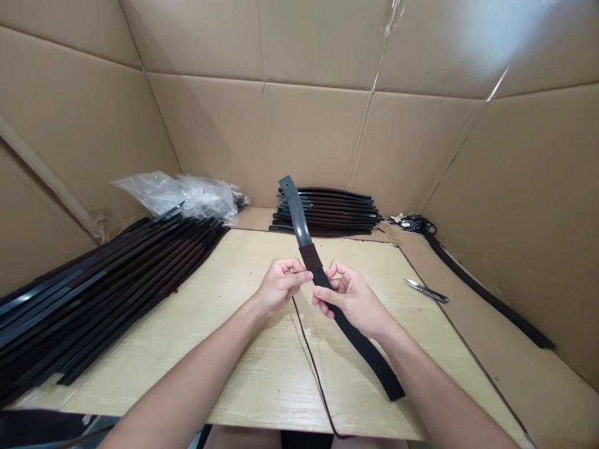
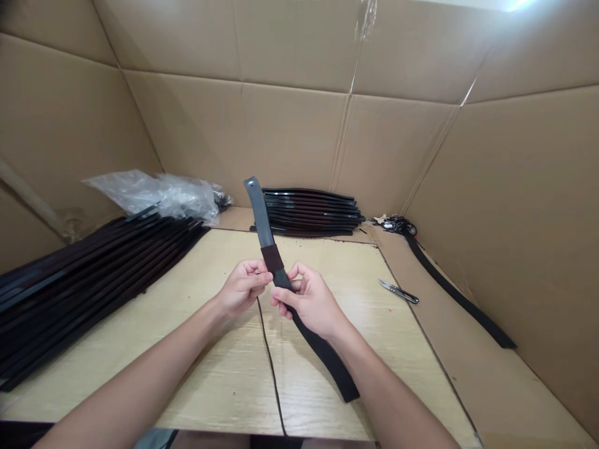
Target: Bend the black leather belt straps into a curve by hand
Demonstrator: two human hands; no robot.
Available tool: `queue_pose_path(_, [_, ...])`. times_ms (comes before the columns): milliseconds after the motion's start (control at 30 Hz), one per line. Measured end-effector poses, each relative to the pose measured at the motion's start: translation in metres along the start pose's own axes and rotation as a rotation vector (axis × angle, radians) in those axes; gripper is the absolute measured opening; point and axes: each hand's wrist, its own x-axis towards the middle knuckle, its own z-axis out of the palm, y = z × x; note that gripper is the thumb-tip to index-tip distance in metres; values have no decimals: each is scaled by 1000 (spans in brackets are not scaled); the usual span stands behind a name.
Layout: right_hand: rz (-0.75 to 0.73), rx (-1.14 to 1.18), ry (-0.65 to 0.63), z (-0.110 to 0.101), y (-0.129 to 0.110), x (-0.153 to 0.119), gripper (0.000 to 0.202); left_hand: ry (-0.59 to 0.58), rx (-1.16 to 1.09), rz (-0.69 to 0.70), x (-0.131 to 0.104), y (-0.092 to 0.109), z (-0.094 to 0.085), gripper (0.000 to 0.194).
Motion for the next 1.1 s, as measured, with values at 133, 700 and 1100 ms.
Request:
queue_pose_path(133, [7, 104, 34, 2, 0, 1, 58, 7, -30, 12, 1, -1, -3, 55])
queue_pose_path(700, [41, 178, 43, 4, 7, 5, 63, -46, -13, 22, -1, -1, 3, 57])
queue_pose_path(1100, [6, 266, 94, 8, 3, 5, 56, 0, -6, 40, -1, -1, -1, 54])
